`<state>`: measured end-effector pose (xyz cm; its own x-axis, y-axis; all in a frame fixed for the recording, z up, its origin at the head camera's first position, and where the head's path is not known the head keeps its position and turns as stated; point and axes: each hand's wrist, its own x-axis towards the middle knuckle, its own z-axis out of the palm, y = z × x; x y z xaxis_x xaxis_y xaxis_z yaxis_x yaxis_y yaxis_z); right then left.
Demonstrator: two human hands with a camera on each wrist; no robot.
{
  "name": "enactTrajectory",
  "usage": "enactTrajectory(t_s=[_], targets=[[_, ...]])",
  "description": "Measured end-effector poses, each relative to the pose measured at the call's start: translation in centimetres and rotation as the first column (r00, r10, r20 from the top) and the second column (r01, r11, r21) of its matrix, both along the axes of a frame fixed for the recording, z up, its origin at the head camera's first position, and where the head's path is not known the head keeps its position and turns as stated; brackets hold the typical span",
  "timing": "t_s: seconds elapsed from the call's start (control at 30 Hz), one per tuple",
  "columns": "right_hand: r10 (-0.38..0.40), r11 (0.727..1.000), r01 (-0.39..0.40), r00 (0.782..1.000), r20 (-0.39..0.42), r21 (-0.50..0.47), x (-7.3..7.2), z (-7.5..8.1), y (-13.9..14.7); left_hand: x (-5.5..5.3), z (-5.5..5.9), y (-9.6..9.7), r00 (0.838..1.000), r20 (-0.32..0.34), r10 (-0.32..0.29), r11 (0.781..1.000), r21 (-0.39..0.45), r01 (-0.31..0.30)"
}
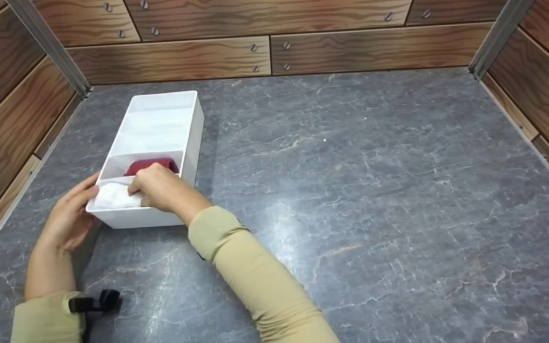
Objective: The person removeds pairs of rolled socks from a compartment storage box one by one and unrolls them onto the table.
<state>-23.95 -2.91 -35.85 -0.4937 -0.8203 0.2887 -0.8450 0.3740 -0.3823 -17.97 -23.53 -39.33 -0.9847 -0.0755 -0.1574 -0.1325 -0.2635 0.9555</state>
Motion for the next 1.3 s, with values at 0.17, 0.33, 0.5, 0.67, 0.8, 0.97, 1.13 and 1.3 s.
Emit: enactTrajectory(t_s=[0.17,0.33,0.5,0.67,0.8,0.97,1.13,1.3], targets=[[0.026,0.995,-0.027,1.000,-0.009,-0.099,0.0,-0.4,0.4,0.1,-0.1,-0.1,1.000,0.009,-0.003,1.000,-0.006,0.003],[0.037,0.981,-0.038,0.999,-0.011,-0.190,0.0,-0.7,0.7,0.1,0.0,-0.3,1.000,0.025,-0.012,0.999,-0.029,0.013],[0.037,0.974,-0.038,0.999,-0.009,-0.222,0.0,-0.7,1.0,0.2,0.1,-0.4,0.999,0.053,-0.008,0.999,-0.051,0.011],[0.023,0.968,-0.021,1.000,0.002,-0.251,0.0,-0.8,1.1,0.2,0.1,-0.3,0.996,0.088,0.027,0.997,-0.074,-0.021],[0.016,0.961,-0.005,0.999,0.035,-0.278,0.0,-0.8,1.1,0.1,0.0,-0.3,0.995,0.093,0.036,0.998,-0.063,-0.030],[0.012,0.951,0.005,0.999,0.052,-0.309,0.1,-0.5,1.2,0.0,0.0,-0.3,0.996,0.082,0.046,0.998,-0.049,-0.043],[0.006,0.944,0.009,0.999,0.045,-0.331,0.1,-0.1,1.2,0.1,0.2,-0.3,0.999,0.031,0.043,0.997,-0.058,-0.041],[0.011,0.941,0.014,0.997,0.072,-0.339,0.1,0.2,1.3,0.3,0.2,-0.4,0.987,-0.163,-0.014,0.996,-0.092,-0.001]])
